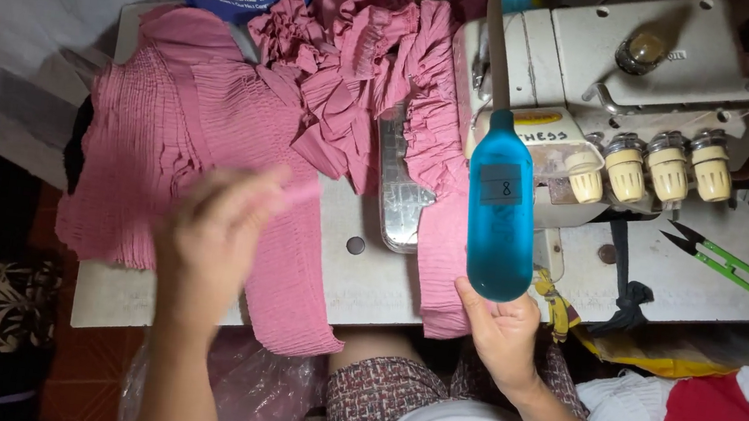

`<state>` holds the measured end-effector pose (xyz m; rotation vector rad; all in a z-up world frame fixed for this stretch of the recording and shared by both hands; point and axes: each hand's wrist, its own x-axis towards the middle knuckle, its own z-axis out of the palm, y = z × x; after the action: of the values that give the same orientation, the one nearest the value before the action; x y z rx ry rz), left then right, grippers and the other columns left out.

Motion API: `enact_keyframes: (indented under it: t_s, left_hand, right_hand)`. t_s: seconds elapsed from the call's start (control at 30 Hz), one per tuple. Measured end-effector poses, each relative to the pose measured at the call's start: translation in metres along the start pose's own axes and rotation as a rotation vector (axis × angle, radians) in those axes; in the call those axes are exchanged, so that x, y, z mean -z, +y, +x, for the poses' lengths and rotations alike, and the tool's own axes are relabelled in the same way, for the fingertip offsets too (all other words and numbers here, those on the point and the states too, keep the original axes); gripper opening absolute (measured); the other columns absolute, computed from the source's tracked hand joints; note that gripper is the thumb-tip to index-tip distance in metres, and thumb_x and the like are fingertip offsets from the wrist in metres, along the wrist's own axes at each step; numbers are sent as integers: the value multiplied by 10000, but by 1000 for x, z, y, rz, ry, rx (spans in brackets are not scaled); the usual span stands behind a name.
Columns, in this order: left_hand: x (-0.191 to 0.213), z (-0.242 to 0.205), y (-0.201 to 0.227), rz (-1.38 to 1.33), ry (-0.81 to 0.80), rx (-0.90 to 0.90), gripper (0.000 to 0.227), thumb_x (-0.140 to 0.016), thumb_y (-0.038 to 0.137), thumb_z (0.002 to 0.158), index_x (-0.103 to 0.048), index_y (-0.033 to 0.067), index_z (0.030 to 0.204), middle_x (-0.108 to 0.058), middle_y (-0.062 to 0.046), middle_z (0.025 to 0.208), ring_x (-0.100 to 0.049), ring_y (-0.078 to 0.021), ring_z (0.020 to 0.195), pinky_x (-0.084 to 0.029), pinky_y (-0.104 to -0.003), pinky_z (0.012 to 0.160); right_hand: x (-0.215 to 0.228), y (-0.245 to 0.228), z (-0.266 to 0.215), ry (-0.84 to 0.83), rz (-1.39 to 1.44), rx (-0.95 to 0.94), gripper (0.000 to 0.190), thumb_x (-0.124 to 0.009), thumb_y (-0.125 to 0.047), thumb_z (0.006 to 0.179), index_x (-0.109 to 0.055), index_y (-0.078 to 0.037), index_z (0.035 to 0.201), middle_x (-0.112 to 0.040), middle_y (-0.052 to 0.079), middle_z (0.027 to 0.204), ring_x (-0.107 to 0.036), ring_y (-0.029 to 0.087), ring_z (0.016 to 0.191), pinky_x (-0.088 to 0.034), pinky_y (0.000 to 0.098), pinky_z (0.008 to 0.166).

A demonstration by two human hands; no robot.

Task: Picking up, aligning, and stacking pink pleated fabric strips on a sewing machine table.

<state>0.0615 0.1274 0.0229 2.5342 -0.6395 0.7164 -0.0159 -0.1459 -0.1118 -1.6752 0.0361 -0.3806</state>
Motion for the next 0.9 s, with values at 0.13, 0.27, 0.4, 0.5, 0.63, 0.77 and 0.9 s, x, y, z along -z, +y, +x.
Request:
enact_keyframes:
  t_s: [0.13,0.27,0.4,0.5,0.63,0.77,0.9]
  left_hand:
    - [1,-22,53,56,-95,-121,261,-689,-63,868,-653,-77,1127,-618,-131,960,-607,-161,714,-599,-203,643]
    - [-9,-47,39,141,-110,-35,57,-564,-23,971,-546,-45,1020,-627,-217,927,-679,-287,804,-632,-262,647]
    - [-2,-49,32,-210,-49,80,182,-606,-54,908,-478,-43,1036,-582,-170,947,-628,-269,848,-546,-313,736]
    - [13,-59,49,-114,-77,112,250,-651,38,901,-490,75,1088,-583,-69,1006,-525,-128,654,-480,-181,441]
    - [35,-43,113,-643,-127,148,197,-673,49,856,-603,162,1001,-691,-16,928,-698,-108,816,-554,-205,699]
    - [-8,-45,142,-358,63,-205,203,-486,286,996,-665,193,967,-558,65,777,-519,-86,597,-420,-250,567]
    - [-22,-33,144,-133,111,-394,396,-295,199,1065,-493,72,747,-393,-54,657,-440,-205,569,-409,-338,602]
  right_hand:
    - [-1,2,-1,22,26,-32,104,-695,-54,862,-688,-34,964,-695,23,1018,-634,115,969,-511,273,972]
    - [-3,1,-1,1,65,-50,341,-663,-64,870,-602,13,1197,-653,106,1203,-614,182,1122,-474,311,1053]
    - [-4,9,-1,32,64,-40,293,-674,-51,866,-616,-2,1149,-676,91,1161,-629,149,1078,-478,288,1030]
    - [-5,5,2,19,134,-21,307,-657,-17,870,-596,14,1169,-665,112,1170,-633,175,1083,-486,299,1037]
    - [-6,5,6,17,130,1,304,-660,-21,870,-597,11,1166,-671,115,1162,-645,185,1078,-504,305,1028]
    - [-7,6,8,45,114,-35,273,-674,-32,861,-620,0,1127,-690,89,1108,-651,150,1018,-512,285,984]
    - [-8,15,9,59,121,-21,158,-685,-31,866,-628,-18,1012,-706,59,986,-636,91,907,-539,249,852]
